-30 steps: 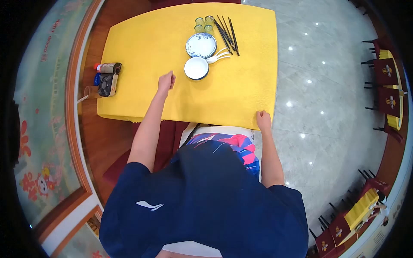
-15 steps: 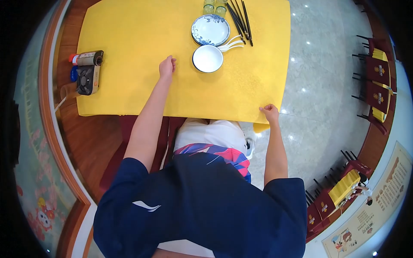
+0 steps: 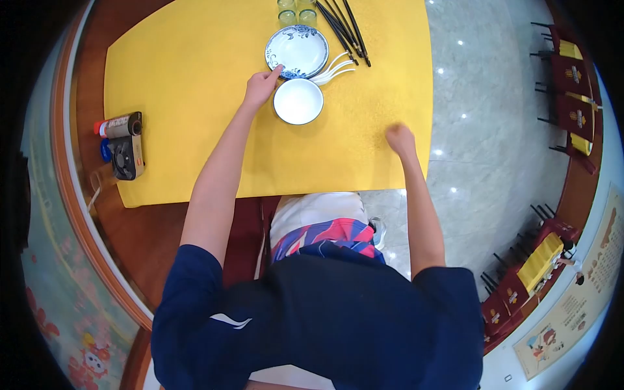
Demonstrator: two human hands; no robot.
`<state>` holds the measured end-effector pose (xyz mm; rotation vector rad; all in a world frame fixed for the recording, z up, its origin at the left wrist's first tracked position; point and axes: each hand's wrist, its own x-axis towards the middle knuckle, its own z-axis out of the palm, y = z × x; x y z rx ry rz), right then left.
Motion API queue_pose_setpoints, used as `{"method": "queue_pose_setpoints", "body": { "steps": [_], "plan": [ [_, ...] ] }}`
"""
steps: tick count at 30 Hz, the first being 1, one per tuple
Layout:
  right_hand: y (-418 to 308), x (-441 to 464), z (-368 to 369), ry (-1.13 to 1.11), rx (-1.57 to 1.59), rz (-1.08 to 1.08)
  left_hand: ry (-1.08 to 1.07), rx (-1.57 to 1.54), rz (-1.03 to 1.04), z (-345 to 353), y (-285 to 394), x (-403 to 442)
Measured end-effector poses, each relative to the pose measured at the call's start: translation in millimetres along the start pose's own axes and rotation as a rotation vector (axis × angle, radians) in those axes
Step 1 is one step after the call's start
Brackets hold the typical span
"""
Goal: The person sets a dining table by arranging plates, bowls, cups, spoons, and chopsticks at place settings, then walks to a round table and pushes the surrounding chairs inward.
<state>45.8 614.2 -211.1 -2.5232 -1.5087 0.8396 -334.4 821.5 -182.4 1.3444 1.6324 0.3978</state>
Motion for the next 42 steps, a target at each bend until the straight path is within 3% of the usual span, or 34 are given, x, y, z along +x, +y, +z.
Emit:
{"method": "queue_pose_setpoints", "body": {
  "steps": [4, 7, 11, 14, 15, 17, 19, 21, 24, 30, 32, 36, 42],
  "plan": [
    [-177.2, 64.6, -40.0, 0.124, 0.133, -0.149, -0.002, 0.301, 0.008, -3.4, 9.3, 3.6],
    [-241.2, 119.4, -29.8, 0.103, -0.117, -0.093, 0.031, 0.356, 0.018, -9.3, 10.9, 9.7],
    [-264.9, 123.2, -34.9, 0.040, -0.246, -0.201, 0.001, 0.329, 0.066, -9.3, 9.7, 12.2],
    [-257.5, 136.4, -23.0, 0.076, -0.365, -0.437, -0.016, 0.332, 0.083, -8.1, 10.1, 15.8],
    [-245.7, 156.7, -8.3, 0.064, -0.491, -0.548, -0.003, 0.333, 0.100, -6.0, 9.0, 17.7],
    [-256.8, 148.9, -20.6, -0.007, -0.510, -0.513, 0.042, 0.351, 0.120, -4.8, 1.8, 24.2],
    [-247.4, 172.8, -1.9, 0.023, -0.559, -0.631, 0.120, 0.248, 0.107, 0.6, -7.7, 28.0],
    [-265.0, 139.4, -25.4, 0.075, -0.333, -0.503, 0.183, 0.241, 0.083, -0.1, -10.0, 24.3],
    [-263.1, 143.5, -22.5, 0.169, -0.138, -0.610, 0.155, -0.010, 0.025, -16.2, 1.5, -4.0],
    [-335.1, 55.1, -47.5, 0.167, 0.158, -0.738, 0.425, -0.259, 0.147, -73.1, -16.7, -74.3],
    [-363.6, 30.4, -28.2, 0.101, 0.188, -0.786, 0.618, -0.500, 0.199, -87.8, -51.4, -89.6],
    [-394.4, -15.4, 48.3, -0.095, 0.290, -0.801, 0.833, -0.411, 0.125, -121.5, -125.3, -137.2],
    [-419.5, -75.8, 170.0, -0.212, 0.330, -0.757, 0.927, -0.188, -0.063, -161.4, -189.8, -195.5]
  ]
}}
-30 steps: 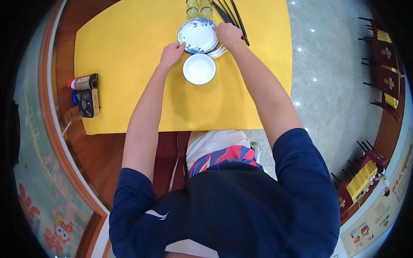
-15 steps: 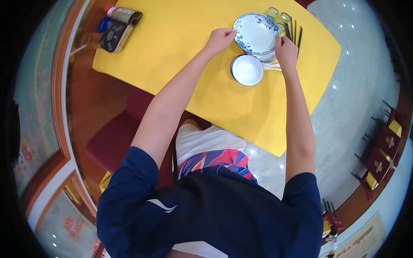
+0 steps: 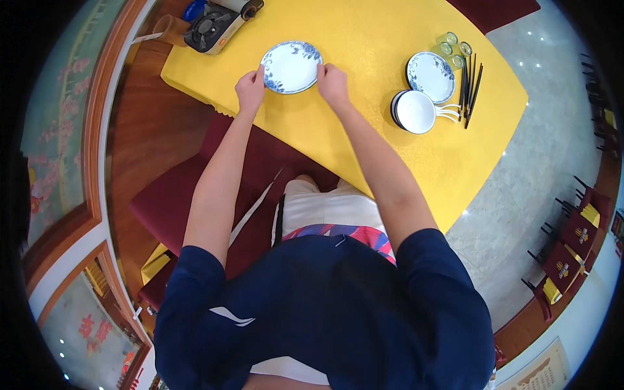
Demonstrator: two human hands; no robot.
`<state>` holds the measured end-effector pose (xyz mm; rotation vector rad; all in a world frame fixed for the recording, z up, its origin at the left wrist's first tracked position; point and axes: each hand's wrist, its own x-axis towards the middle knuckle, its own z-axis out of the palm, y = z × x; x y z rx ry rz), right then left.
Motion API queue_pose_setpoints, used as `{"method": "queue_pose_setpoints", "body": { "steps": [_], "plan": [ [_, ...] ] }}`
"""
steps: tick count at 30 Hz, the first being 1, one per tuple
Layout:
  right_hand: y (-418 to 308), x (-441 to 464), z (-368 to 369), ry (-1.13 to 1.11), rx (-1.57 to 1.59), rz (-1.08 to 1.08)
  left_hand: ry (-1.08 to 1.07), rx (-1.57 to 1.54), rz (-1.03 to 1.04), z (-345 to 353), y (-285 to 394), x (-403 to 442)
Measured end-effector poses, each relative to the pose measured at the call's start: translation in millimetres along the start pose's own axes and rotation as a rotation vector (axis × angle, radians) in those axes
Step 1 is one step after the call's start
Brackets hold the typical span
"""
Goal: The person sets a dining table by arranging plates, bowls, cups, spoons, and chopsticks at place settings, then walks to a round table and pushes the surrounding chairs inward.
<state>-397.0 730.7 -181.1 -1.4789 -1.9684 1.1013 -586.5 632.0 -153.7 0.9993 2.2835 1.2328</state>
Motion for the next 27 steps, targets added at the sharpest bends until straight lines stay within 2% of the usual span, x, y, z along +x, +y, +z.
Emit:
{"method": "queue_pose_setpoints", "body": {
  "steps": [2, 7, 8, 10, 12, 17, 19, 21, 23, 25, 27],
  "plan": [
    [-6.4, -7.0, 28.1, 0.067, 0.012, 0.003, 0.003, 0.099, -0.025, -11.6, -19.4, 1.5],
    [-20.4, -2.2, 67.5, 0.058, 0.051, 0.111, 0.003, 0.252, -0.041, -17.1, -59.5, 27.6],
    [-17.9, 1.1, 74.9, 0.075, 0.061, 0.087, 0.016, 0.277, -0.053, -14.1, -67.0, 28.6],
    [-12.8, 9.3, 81.0, 0.077, 0.056, 0.064, 0.076, 0.314, 0.054, -4.9, -86.7, 37.1],
    [-8.1, 21.0, 84.5, 0.052, 0.031, 0.059, 0.026, 0.397, -0.017, 0.9, -99.9, 45.1],
    [-11.9, 36.5, 87.4, -0.018, -0.020, 0.011, -0.018, 0.490, 0.071, -7.6, -88.2, 44.3],
    [-7.4, 32.5, 82.7, -0.073, -0.045, -0.011, -0.015, 0.503, 0.040, -12.3, -83.2, 41.2],
    [-9.3, 28.2, 78.6, -0.253, -0.149, -0.034, -0.046, 0.496, 0.046, -16.5, -84.7, 44.0],
    [-13.1, 23.7, 67.5, -0.260, -0.144, -0.051, -0.073, 0.500, 0.057, -23.5, -85.5, 47.4],
    [-25.7, 13.3, 31.1, -0.313, -0.093, 0.083, -0.126, 0.513, 0.021, -27.5, -82.7, 50.2],
    [-39.9, -6.0, -33.9, -0.148, -0.012, 0.076, -0.140, 0.589, -0.003, -38.7, -47.3, 46.6]
  ]
}}
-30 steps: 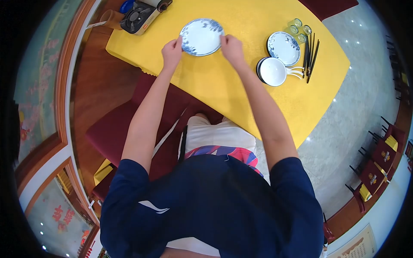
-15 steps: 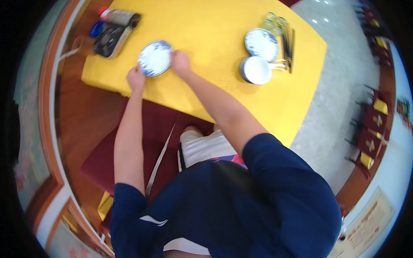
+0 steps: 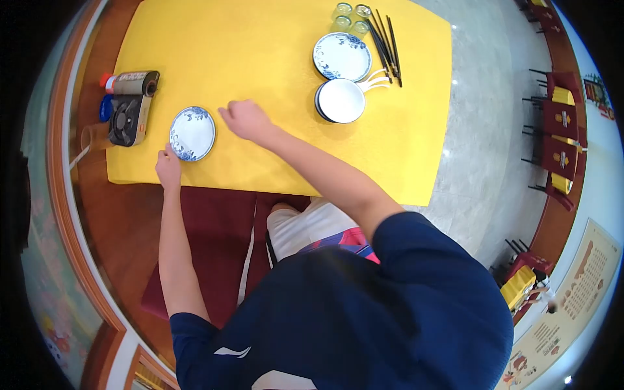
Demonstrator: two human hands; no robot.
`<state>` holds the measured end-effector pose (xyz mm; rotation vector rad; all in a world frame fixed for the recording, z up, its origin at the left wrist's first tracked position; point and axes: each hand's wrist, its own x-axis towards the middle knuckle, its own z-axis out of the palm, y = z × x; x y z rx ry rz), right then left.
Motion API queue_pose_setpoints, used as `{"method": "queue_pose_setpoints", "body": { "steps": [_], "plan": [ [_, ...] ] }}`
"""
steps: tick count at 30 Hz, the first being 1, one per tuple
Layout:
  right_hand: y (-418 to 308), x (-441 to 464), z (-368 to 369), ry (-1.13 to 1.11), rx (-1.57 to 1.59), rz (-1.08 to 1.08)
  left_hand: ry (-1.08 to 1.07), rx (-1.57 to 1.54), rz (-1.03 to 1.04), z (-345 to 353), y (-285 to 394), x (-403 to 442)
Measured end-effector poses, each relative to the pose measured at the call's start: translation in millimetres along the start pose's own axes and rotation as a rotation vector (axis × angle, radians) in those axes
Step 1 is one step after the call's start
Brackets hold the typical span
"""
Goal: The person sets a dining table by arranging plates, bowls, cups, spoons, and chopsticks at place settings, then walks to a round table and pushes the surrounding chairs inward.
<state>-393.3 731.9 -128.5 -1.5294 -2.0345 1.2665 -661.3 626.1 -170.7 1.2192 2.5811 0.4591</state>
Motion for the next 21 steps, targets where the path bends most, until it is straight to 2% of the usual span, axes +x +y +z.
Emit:
{"method": "queue_pose_setpoints", "body": {
  "steps": [2, 3, 4, 6, 8, 9, 11, 14, 16, 19, 21],
  "plan": [
    [16.8, -19.1, -66.4, 0.190, -0.029, 0.029, -0.017, 0.072, -0.027, -5.3, 30.8, 1.5],
    [50.5, -18.0, -90.2, 0.368, 0.038, -0.007, -0.018, 0.017, 0.111, 1.5, 44.9, 4.7],
    [64.2, -19.6, -127.9, 0.424, 0.006, 0.140, -0.020, -0.039, 0.249, 9.3, 62.2, 7.9],
    [123.2, -9.0, -185.3, 0.519, -0.248, 0.201, -0.286, -0.145, 0.309, 29.3, 124.7, 11.9],
    [180.2, 0.4, -214.9, 0.555, -0.384, 0.326, -0.374, -0.327, 0.354, 68.6, 189.7, 10.6],
    [200.3, 5.8, -222.1, 0.560, -0.380, 0.332, -0.463, -0.418, 0.352, 93.8, 216.5, 10.9],
    [229.2, 10.6, -230.3, 0.449, -0.495, 0.502, -0.555, -0.412, 0.334, 118.4, 277.2, -1.7],
    [228.6, 7.8, -235.1, 0.321, -0.516, 0.540, -0.622, -0.285, 0.391, 145.0, 327.9, -13.6],
    [228.9, 7.6, -237.9, 0.300, -0.516, 0.548, -0.678, -0.045, 0.491, 146.4, 348.7, -18.6],
    [228.7, 4.7, -241.2, 0.281, -0.552, 0.382, -0.704, 0.017, 0.517, 150.3, 361.1, -19.0],
    [231.2, 4.2, -242.6, 0.279, -0.551, 0.362, -0.728, -0.006, 0.535, 156.5, 362.3, -15.2]
  ]
}}
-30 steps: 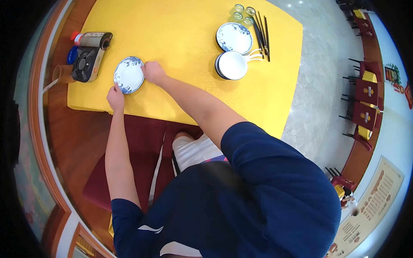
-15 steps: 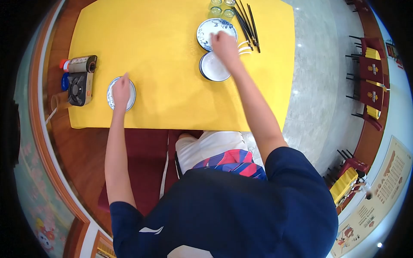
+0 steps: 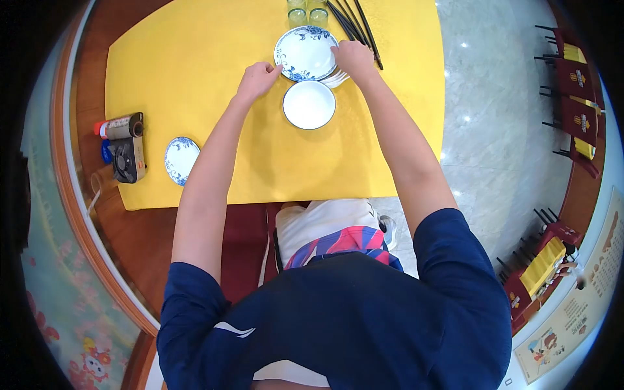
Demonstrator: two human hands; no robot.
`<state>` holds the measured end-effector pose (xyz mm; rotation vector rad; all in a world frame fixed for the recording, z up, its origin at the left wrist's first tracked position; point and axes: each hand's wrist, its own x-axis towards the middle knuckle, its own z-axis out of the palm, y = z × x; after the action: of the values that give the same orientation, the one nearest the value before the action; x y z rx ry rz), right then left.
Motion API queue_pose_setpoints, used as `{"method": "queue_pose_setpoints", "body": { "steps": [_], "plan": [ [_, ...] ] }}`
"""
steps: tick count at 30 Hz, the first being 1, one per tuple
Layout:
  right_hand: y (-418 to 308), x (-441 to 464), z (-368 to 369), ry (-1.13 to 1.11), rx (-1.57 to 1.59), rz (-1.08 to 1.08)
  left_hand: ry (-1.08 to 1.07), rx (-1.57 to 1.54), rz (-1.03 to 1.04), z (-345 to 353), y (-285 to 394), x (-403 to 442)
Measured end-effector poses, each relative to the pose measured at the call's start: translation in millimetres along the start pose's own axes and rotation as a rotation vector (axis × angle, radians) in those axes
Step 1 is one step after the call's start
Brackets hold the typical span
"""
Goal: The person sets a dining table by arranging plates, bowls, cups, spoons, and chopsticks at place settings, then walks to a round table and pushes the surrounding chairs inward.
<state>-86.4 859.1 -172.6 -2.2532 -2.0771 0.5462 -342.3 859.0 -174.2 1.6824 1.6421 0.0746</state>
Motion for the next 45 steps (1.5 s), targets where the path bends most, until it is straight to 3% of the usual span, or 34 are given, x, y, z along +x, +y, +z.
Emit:
{"method": "queue_pose_setpoints", "body": {
  "steps": [8, 11, 13, 15, 19, 21, 27, 31, 45],
  "plan": [
    [2.7, -0.5, -5.3, 0.149, 0.202, -0.133, -0.055, -0.095, 0.022, -1.2, -5.1, 11.6],
    [-9.5, -6.5, -21.6, 0.201, 0.256, -0.154, 0.016, -0.124, 0.109, -7.8, -15.5, 12.8],
    [-15.6, -12.6, -33.6, 0.316, 0.336, -0.216, 0.191, -0.261, 0.268, -18.3, -17.5, 3.1],
    [-17.0, -30.0, -50.7, 0.361, 0.404, -0.234, 0.228, -0.345, 0.264, -39.1, -0.9, -27.7],
    [-29.7, -115.6, -91.9, 0.227, 0.550, -0.158, 0.359, -0.463, 0.322, -46.0, 24.6, -119.0],
    [-23.1, -164.2, -88.1, 0.148, 0.550, -0.100, 0.324, -0.454, 0.274, -26.2, 24.5, -164.2],
    [12.1, -267.5, -52.9, -0.177, 0.453, 0.018, -0.010, -0.716, -0.006, 87.6, 0.3, -272.2],
    [35.8, -276.0, -8.9, -0.273, 0.447, 0.044, -0.004, -0.787, -0.066, 138.7, -14.4, -282.6],
    [60.4, -233.8, 38.0, -0.253, 0.429, 0.052, 0.053, -0.639, -0.078, 176.1, -15.1, -246.9]
  ]
}}
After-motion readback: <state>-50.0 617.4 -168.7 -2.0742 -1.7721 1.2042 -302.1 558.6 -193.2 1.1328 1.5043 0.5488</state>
